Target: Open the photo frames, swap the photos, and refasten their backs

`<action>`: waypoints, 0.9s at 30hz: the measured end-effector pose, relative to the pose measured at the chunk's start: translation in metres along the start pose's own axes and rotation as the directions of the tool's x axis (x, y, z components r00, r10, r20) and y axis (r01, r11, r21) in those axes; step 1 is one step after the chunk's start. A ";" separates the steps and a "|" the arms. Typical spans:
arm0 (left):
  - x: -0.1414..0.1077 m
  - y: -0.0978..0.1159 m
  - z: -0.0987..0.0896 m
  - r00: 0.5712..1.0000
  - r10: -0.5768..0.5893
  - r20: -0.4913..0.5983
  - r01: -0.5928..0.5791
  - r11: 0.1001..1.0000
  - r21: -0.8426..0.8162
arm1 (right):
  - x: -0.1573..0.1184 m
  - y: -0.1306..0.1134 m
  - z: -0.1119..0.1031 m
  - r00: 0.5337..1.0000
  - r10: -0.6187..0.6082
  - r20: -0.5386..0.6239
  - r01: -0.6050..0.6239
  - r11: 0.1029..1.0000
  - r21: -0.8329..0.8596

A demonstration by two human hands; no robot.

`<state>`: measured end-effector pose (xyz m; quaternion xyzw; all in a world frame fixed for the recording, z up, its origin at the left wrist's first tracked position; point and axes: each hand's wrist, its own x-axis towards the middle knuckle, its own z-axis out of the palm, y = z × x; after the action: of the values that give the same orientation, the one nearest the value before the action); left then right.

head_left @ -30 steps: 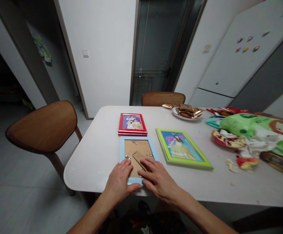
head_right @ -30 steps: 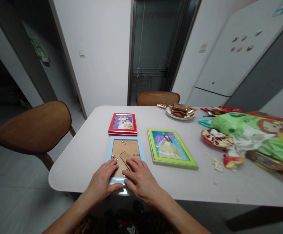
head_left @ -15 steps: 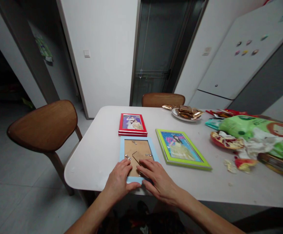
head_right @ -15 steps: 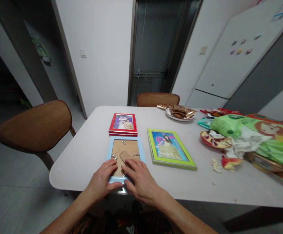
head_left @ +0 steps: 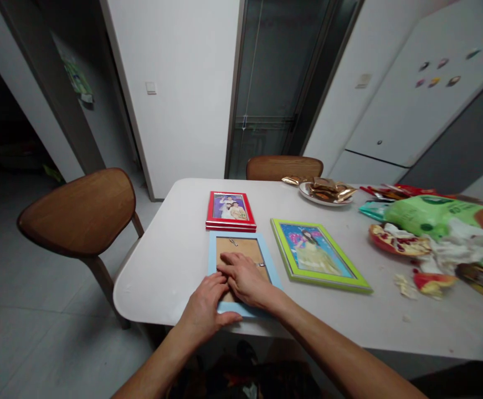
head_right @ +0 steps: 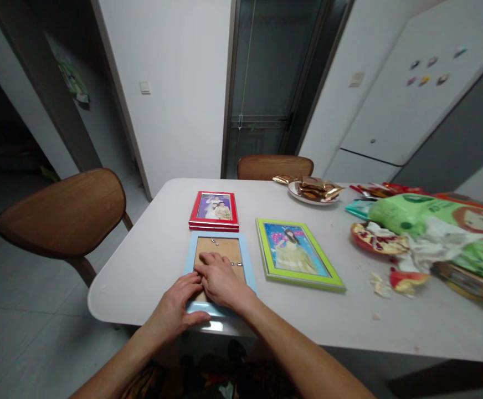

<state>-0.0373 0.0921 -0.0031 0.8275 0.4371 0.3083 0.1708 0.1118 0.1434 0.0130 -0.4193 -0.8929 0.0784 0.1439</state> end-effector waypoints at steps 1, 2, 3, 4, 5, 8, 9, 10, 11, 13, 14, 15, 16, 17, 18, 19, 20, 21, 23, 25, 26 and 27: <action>0.000 0.000 0.000 1.000 0.000 0.002 0.000 1.000 0.004 | -0.001 0.000 0.001 1.000 -0.001 0.004 0.001 1.000 0.002; 0.000 0.000 0.000 1.000 -0.001 0.004 0.001 1.000 0.007 | -0.001 0.000 0.002 1.000 -0.001 0.005 0.001 1.000 0.006; 0.000 0.000 0.001 1.000 -0.002 0.006 0.002 1.000 0.010 | -0.001 0.001 0.003 1.000 0.002 -0.003 -0.002 1.000 0.013; 0.000 0.000 0.001 1.000 -0.004 0.008 0.004 1.000 0.013 | -0.001 0.001 0.003 1.000 0.008 -0.020 -0.008 1.000 0.025; -0.001 0.000 0.001 1.000 -0.005 0.009 0.005 1.000 0.016 | -0.001 0.002 0.004 0.999 0.022 -0.048 -0.020 0.999 0.041; -0.002 0.001 0.001 1.000 -0.012 0.010 0.012 1.000 0.024 | -0.004 0.007 0.000 0.989 0.084 -0.125 -0.071 0.992 0.102; -0.002 0.001 0.001 1.000 -0.016 0.008 0.016 0.999 0.028 | -0.007 0.009 -0.003 0.988 0.090 -0.125 -0.075 0.990 0.122; -0.003 0.001 0.001 1.000 -0.022 0.006 0.022 0.999 0.033 | -0.011 0.011 -0.007 0.990 0.082 -0.112 -0.065 0.988 0.142; -0.003 0.002 0.002 1.000 -0.026 0.004 0.026 0.999 0.041 | -0.016 0.013 -0.011 0.994 0.061 -0.088 -0.046 0.986 0.163; -0.004 0.002 0.002 0.999 -0.032 0.008 0.031 0.998 0.055 | -0.027 0.015 -0.018 0.999 0.009 -0.035 -0.002 0.980 0.200; -0.004 0.003 0.002 0.999 -0.033 0.013 0.032 0.998 0.059 | -0.033 0.016 -0.020 1.000 -0.012 -0.019 0.015 0.977 0.212; -0.004 0.003 0.001 0.999 -0.033 0.016 0.032 0.998 0.060 | -0.037 0.016 -0.021 1.000 -0.026 -0.014 0.028 0.975 0.219; -0.004 0.004 0.001 0.999 -0.034 0.018 0.033 0.998 0.059 | -0.041 0.015 -0.021 0.999 -0.034 -0.015 0.036 0.975 0.220; -0.004 0.004 0.001 0.999 -0.036 0.019 0.035 0.998 0.054 | -0.044 0.015 -0.021 0.999 -0.037 -0.020 0.040 0.975 0.217; -0.003 0.005 0.000 0.999 -0.039 0.017 0.038 0.998 0.048 | -0.046 0.014 -0.020 0.999 -0.038 -0.027 0.042 0.976 0.214; -0.003 0.005 -0.001 0.999 -0.043 0.016 0.042 0.998 0.042 | -0.048 0.014 -0.020 0.999 -0.039 -0.029 0.044 0.977 0.210; -0.003 0.005 -0.001 0.999 -0.047 0.015 0.047 0.998 0.036 | -0.049 0.014 -0.020 0.999 -0.045 -0.024 0.049 0.977 0.208; -0.002 0.006 -0.001 0.999 -0.052 0.015 0.052 0.998 0.033 | -0.050 0.014 -0.021 0.998 -0.058 -0.013 0.059 0.977 0.207; -0.002 0.006 -0.002 0.998 -0.062 0.019 0.061 0.998 0.030 | -0.052 0.015 -0.024 0.996 -0.087 0.013 0.083 0.975 0.206; -0.001 0.006 -0.002 0.997 -0.071 0.025 0.071 0.997 0.025 | -0.054 0.015 -0.026 0.995 -0.103 0.015 0.098 0.974 0.203; -0.001 0.006 -0.002 0.997 -0.074 0.028 0.074 0.997 0.019 | -0.054 0.016 -0.027 0.995 -0.102 0.000 0.100 0.974 0.205; -0.001 0.006 -0.002 0.997 -0.077 0.029 0.076 0.997 0.012 | -0.053 0.016 -0.027 0.996 -0.091 -0.023 0.093 0.973 0.213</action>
<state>-0.0353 0.0878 0.0015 0.8156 0.4676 0.2869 0.1842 0.1641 0.1133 0.0238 -0.3601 -0.8969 0.1644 0.1973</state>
